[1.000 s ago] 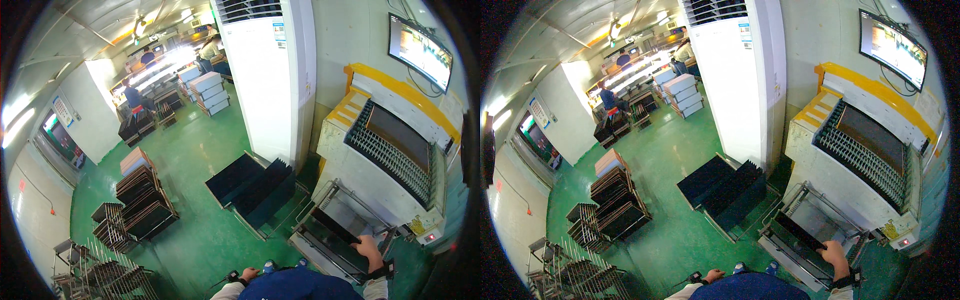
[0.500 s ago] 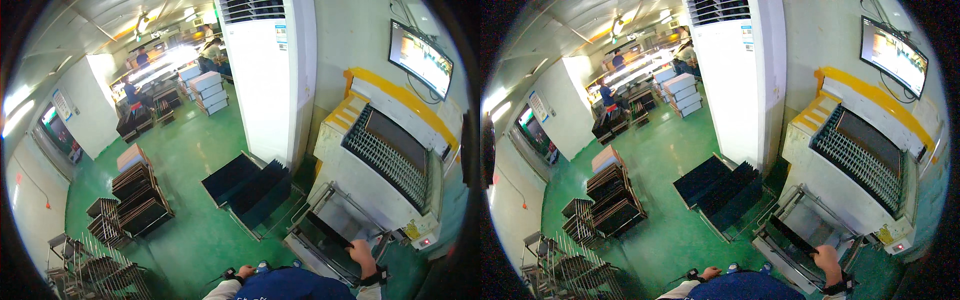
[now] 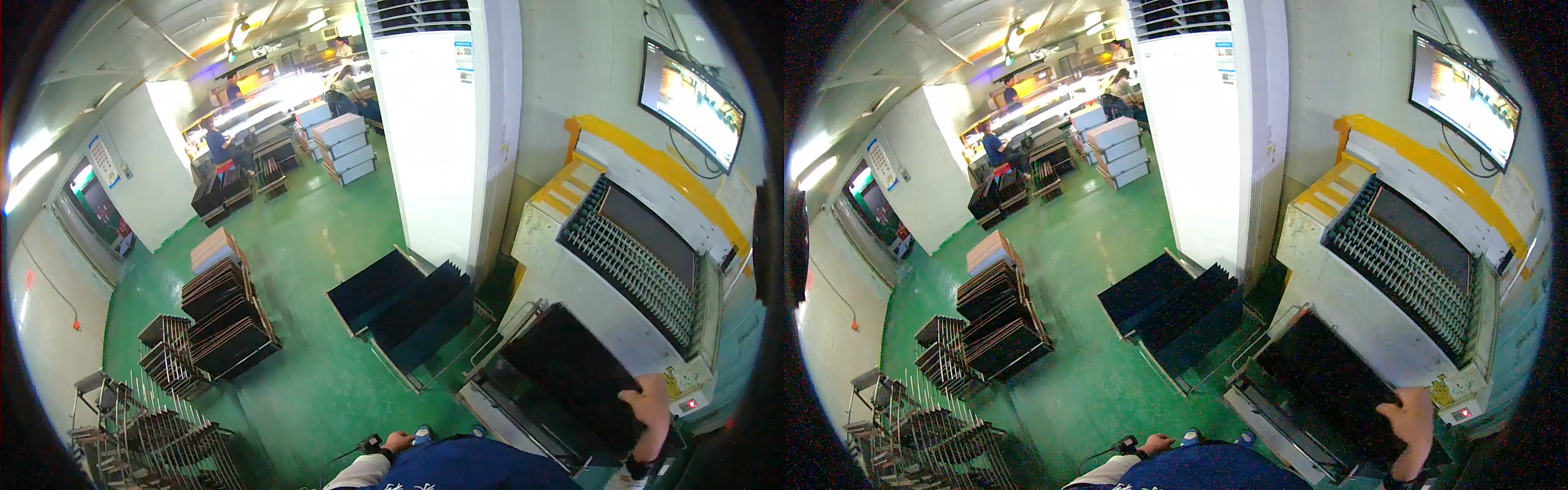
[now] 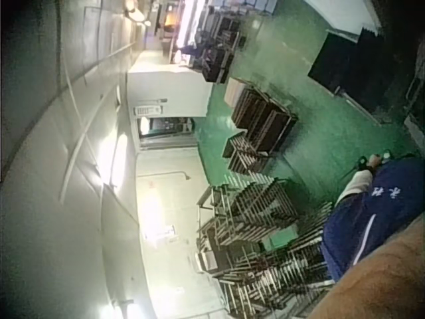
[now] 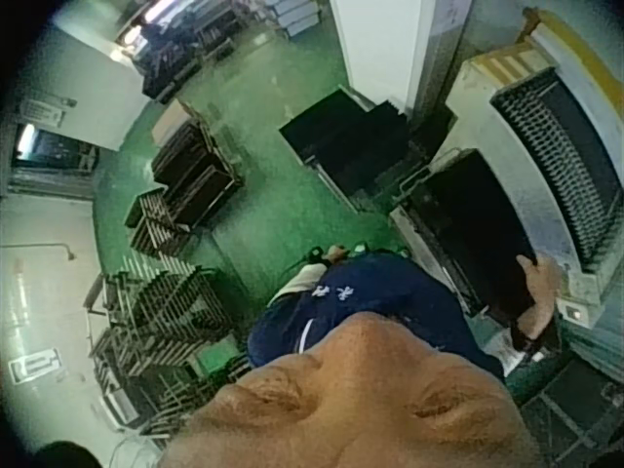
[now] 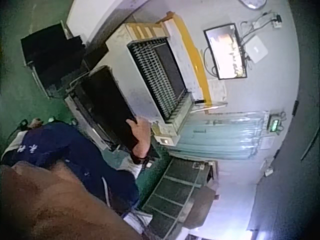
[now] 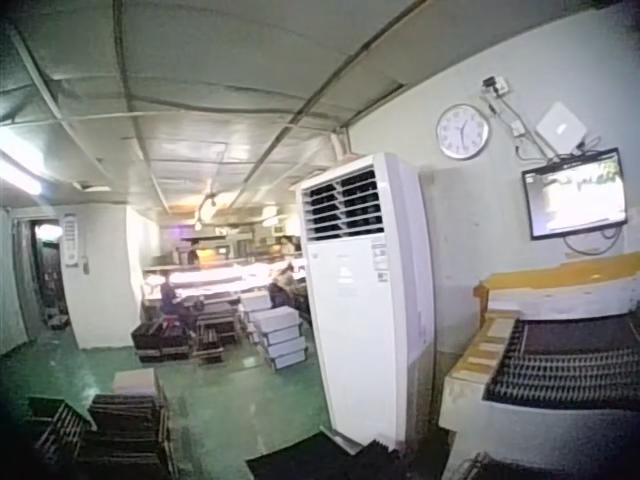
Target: Moving large black panels from a processing machine onto storage racks and sorting them.
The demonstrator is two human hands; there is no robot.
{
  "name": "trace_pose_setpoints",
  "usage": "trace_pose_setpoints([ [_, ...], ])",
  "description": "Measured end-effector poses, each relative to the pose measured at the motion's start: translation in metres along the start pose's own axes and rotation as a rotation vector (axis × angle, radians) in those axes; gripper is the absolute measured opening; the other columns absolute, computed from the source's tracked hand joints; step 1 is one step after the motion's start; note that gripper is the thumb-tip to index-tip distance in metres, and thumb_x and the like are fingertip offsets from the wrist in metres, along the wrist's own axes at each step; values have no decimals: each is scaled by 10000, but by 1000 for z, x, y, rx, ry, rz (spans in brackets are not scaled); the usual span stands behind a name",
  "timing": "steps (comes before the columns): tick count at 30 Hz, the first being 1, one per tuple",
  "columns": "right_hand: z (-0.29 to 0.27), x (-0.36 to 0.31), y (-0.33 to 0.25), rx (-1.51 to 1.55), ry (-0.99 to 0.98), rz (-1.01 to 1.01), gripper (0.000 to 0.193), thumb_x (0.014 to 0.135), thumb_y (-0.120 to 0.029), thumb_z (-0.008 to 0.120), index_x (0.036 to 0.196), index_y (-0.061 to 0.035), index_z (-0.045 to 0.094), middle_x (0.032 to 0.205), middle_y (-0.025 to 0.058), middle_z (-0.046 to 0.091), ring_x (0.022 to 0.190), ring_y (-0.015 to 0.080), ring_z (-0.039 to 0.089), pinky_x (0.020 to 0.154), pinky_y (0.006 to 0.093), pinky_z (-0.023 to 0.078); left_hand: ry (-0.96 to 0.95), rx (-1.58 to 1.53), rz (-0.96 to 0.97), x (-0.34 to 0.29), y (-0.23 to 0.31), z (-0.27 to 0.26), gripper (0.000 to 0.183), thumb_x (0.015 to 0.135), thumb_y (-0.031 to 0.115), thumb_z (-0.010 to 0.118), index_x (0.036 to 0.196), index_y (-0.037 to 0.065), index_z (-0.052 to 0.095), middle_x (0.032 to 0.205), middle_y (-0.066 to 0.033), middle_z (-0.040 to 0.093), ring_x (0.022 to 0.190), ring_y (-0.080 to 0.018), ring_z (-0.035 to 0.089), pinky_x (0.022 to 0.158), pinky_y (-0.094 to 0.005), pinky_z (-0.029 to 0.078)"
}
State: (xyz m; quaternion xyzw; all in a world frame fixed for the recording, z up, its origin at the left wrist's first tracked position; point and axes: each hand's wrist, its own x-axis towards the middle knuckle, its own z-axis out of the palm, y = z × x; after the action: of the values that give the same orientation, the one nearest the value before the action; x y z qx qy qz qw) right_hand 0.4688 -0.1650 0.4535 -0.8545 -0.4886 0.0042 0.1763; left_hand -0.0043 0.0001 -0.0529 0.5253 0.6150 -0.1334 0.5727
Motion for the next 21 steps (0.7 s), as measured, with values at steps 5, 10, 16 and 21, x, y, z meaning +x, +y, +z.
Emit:
trace_pose_setpoints([
  [5, -25, 8, 61, 227, 159, 288, 382, 626, -155, 672, 956, 8, 571, 926, 101, 528, 862, 221, 498, 796, 327, 391, -20, 135, 203, -6, -1, -4, 426, 695, 421, 610, 1046, 182, 605, 1004, -116, 601, 946, -261, 562, 812, -314, 437],
  [10, -17, 14, 140, 661, 589, 282, 515, 766, -198, 649, 1179, 21, 434, 1061, 114, 519, 931, 213, 506, 840, 321, 404, -15, -29, 2, -6, 12, -3, 491, 716, 425, 599, 1080, 97, 578, 958, -109, 627, 814, -256, 609, 742, -312, 476],
  [16, -22, 38, 104, 1674, 730, 544, 445, 772, -217, 643, 1137, -6, 500, 1085, 93, 557, 980, 246, 531, 898, 389, 413, 78, 21, 89, -23, 7, -2, 462, 729, 410, 614, 997, 33, 610, 919, -117, 641, 808, -237, 620, 712, -307, 488],
  [21, 30, 48, 162, 1824, 563, 498, 348, 764, -119, 613, 1094, -51, 526, 1057, 93, 573, 977, 254, 538, 896, 403, 411, 124, -204, 51, -47, 35, 0, 352, 749, 318, 630, 918, 9, 625, 804, -115, 647, 703, -183, 624, 657, -297, 495],
])
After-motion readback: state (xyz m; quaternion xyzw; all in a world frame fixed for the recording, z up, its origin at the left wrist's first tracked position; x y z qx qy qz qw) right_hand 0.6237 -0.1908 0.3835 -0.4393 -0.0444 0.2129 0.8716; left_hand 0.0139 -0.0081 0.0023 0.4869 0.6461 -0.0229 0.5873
